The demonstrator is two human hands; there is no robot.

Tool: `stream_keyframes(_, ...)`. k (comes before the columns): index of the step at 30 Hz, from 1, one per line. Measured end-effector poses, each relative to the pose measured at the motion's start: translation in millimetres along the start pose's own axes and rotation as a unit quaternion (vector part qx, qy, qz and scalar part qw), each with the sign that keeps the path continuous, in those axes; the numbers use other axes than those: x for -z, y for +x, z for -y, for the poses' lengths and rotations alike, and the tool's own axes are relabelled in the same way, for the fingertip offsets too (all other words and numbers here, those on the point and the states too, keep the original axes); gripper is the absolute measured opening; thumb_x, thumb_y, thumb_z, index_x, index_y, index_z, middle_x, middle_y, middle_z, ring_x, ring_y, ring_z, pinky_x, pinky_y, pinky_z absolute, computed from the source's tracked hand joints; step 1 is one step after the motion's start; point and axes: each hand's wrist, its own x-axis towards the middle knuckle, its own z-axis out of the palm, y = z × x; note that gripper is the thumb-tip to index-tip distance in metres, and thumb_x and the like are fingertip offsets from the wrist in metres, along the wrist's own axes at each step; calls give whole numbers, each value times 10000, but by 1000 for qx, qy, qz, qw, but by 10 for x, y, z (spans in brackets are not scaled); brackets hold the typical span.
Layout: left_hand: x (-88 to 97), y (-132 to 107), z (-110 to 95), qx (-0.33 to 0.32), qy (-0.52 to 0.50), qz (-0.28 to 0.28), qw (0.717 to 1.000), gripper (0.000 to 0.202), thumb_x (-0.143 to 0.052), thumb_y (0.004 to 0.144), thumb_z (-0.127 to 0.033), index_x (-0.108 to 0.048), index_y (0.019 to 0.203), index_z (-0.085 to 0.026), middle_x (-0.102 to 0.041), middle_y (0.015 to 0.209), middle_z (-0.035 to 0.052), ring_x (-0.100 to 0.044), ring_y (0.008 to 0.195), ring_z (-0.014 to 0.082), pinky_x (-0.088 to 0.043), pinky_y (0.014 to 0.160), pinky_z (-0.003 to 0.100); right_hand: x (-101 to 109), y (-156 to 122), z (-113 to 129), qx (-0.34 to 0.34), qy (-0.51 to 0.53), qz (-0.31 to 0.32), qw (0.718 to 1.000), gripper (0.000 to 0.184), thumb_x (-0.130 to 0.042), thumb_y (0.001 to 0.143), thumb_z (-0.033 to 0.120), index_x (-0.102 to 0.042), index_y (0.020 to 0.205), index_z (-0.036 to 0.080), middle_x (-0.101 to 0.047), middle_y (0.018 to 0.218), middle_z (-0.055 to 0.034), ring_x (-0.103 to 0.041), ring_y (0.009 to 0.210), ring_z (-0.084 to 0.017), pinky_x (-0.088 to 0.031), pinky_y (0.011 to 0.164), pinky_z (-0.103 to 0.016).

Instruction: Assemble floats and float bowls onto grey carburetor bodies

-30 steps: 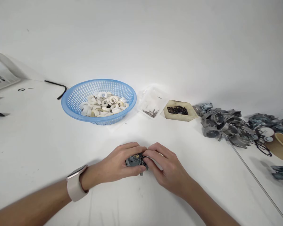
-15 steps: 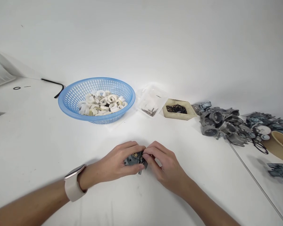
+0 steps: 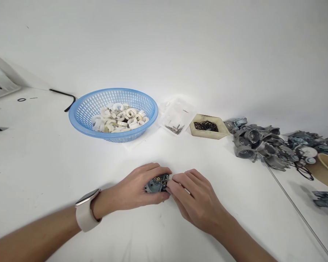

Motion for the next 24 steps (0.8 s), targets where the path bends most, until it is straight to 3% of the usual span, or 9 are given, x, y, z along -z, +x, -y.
stream_keyframes(13, 14, 8, 16, -26, 2, 5, 1000, 301, -658, 980, -389, -634, 1254, -268, -639, 1023, 13, -617, 929, 193, -477, 820, 300, -128, 16, -24, -114, 154, 2, 981, 181, -434, 1035, 115, -562, 939, 200, -630, 847, -25, -506, 679, -143, -382, 658, -300)
stream_keyframes(20, -6, -12, -8, -11, -8, 6, 1000, 198, -645, 986, -379, -636, 1139, -253, -619, 995, -4, -594, 907, 174, -457, 806, 289, -184, 16, -15, -128, 137, -18, 982, 169, -461, 1020, 92, -584, 954, 187, -620, 821, -15, -500, 679, -138, -360, 653, -303)
stream_keyframes(24, -12, -4, -8, -6, -10, 6, 1000, 251, -705, 937, -348, -621, 1158, -262, -618, 1018, -9, -592, 933, 181, -453, 817, 291, -159, 8, -32, -116, 163, -10, 980, 160, -468, 1021, 95, -573, 948, 191, -626, 847, -14, -498, 691, -133, -374, 664, -300)
